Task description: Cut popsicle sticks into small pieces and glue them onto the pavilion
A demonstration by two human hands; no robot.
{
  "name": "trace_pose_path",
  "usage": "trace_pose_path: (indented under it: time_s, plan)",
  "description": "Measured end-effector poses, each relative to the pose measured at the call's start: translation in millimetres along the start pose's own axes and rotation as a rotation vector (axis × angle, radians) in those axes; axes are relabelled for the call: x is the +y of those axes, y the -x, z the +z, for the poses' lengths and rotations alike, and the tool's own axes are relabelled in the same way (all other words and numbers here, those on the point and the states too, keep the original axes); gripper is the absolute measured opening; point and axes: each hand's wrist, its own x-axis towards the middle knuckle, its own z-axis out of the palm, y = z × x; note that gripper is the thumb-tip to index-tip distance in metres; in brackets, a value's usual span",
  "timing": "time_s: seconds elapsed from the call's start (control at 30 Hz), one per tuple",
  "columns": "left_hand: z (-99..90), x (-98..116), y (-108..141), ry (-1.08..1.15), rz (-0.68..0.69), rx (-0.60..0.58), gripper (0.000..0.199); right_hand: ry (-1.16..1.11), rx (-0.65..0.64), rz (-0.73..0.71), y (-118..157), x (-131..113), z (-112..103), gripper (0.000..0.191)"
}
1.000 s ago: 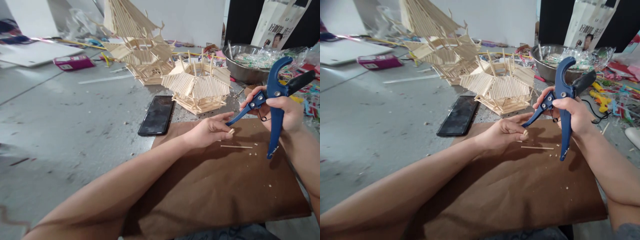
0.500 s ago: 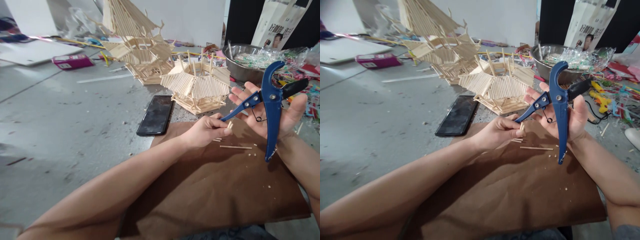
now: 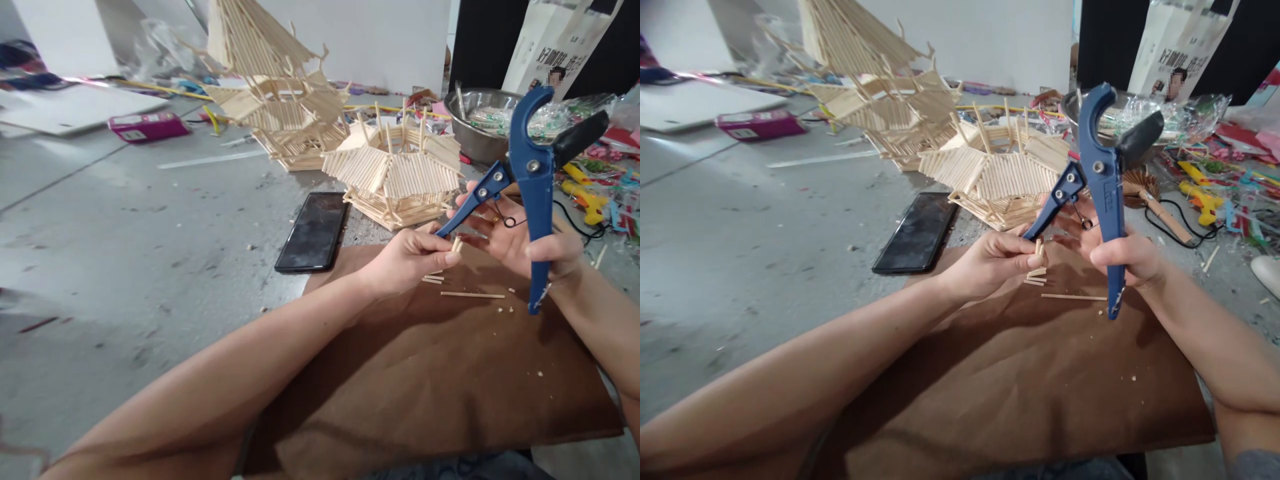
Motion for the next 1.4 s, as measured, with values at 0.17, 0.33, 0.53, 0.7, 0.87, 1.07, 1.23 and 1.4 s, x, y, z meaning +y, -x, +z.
trace_pose_path:
  time_s: [0.17,0.33,0.53,0.7,0.87,1.07,1.23,1.4]
  plan:
    - [2.5,-5,-3,-0.109,0.047,-0.088,0.015,-0.393,-0.005,0.079,-1,-3,0,0.046]
    - [-4.8,-19,-6,-0.173,-0.086,0.025,0.019,-0.222,0.051,0.107,-3,-1,-10,0.036]
    - [-12.5,-21,-13,-0.148,-0.23,0.121,0.018,0.577,0.066,0.097,-11,3,-18,0.049]
    - [-12.7,-29,-15,-0.137,-0.174,0.156,0.017,0.725,0.013,0.034,-2,29,-9,0.053]
    - [-10.3,-42,-14,-0.123,-0.131,0.073,0.019,0.778,0.092,0.035,20,54,2,0.052]
    - [-9.6,-39,-13,-0.209,-0.126,-0.082,0.024,0.819,0.041,0.024,25,52,7,0.047]
    - [-11.7,-41,-13,-0.272,-0.127,-0.092,0.023,0.872,-0.001,0.001,25,51,10,0.043]
    - [-11.9,-42,-13,-0.327,-0.115,-0.104,0.022,0.857,0.012,-0.03,27,48,12,0.043]
